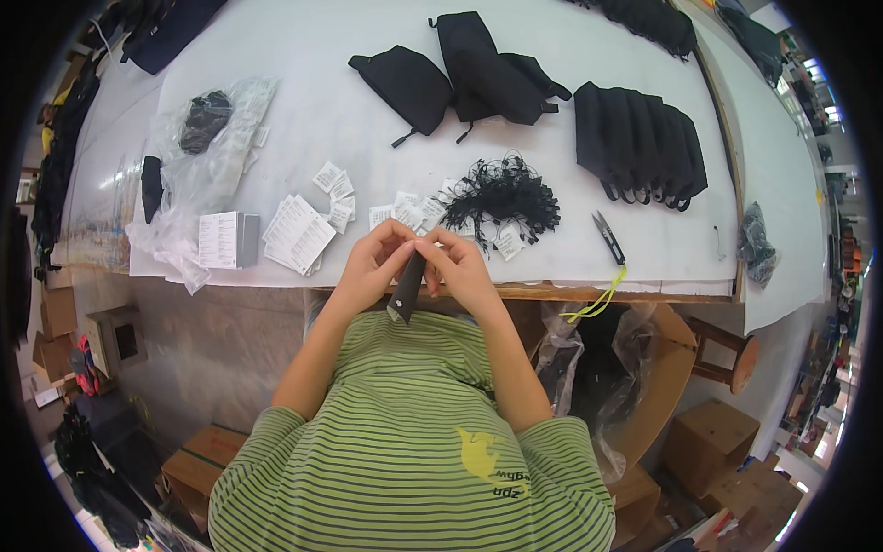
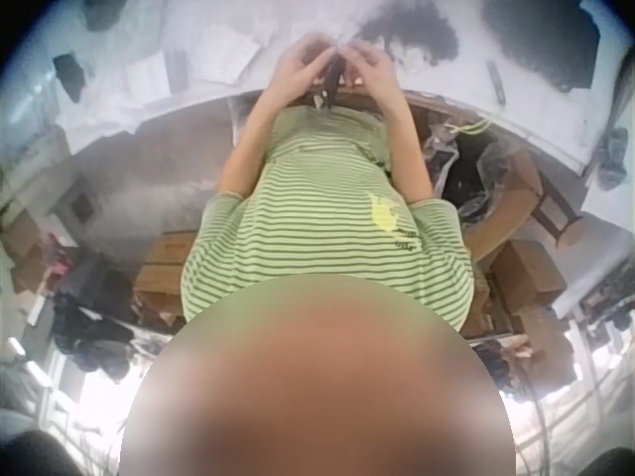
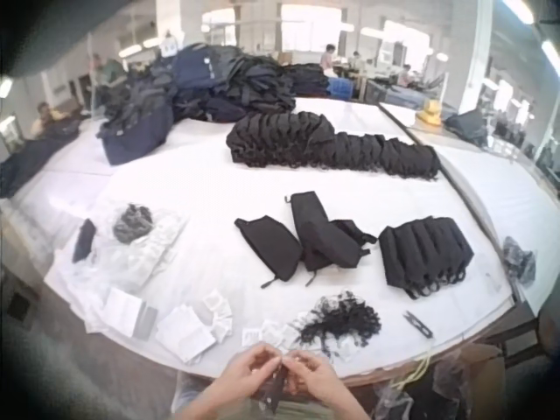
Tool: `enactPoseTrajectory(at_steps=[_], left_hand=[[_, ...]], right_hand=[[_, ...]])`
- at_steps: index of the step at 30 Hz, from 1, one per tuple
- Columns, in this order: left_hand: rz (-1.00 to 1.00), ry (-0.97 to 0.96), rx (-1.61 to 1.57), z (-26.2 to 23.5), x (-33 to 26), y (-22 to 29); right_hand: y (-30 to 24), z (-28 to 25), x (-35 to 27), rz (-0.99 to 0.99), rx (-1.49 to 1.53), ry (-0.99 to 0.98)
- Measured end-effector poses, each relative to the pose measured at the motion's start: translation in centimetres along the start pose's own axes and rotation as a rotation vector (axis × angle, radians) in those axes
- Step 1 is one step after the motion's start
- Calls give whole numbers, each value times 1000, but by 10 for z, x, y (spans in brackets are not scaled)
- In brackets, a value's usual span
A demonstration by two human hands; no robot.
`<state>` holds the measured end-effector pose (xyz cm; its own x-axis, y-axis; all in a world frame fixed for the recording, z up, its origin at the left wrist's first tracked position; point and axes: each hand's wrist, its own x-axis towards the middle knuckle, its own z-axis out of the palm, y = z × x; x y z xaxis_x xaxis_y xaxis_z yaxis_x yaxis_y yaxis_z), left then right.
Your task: Packing small instruction packets and black tags into zippered pouches on a factory workbench.
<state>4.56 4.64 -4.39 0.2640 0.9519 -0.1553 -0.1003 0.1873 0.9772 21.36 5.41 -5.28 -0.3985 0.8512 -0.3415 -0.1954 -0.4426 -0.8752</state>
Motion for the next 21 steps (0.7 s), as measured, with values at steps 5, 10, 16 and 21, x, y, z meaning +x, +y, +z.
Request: enactPoseTrajectory(at_steps=[5, 10, 16, 21], left_hand=[[-2, -141, 178, 6, 39, 4], [502, 148, 709, -11, 121, -15], [711, 449, 1194, -49, 180, -33], [702, 643, 749, -52, 152, 43]], right_hand=[[-1, -19, -7, -51, 153, 185], [-3, -41, -21, -70, 94, 233], [-7, -30, -33, -61, 31, 132], [-6, -33, -39, -94, 17, 111]])
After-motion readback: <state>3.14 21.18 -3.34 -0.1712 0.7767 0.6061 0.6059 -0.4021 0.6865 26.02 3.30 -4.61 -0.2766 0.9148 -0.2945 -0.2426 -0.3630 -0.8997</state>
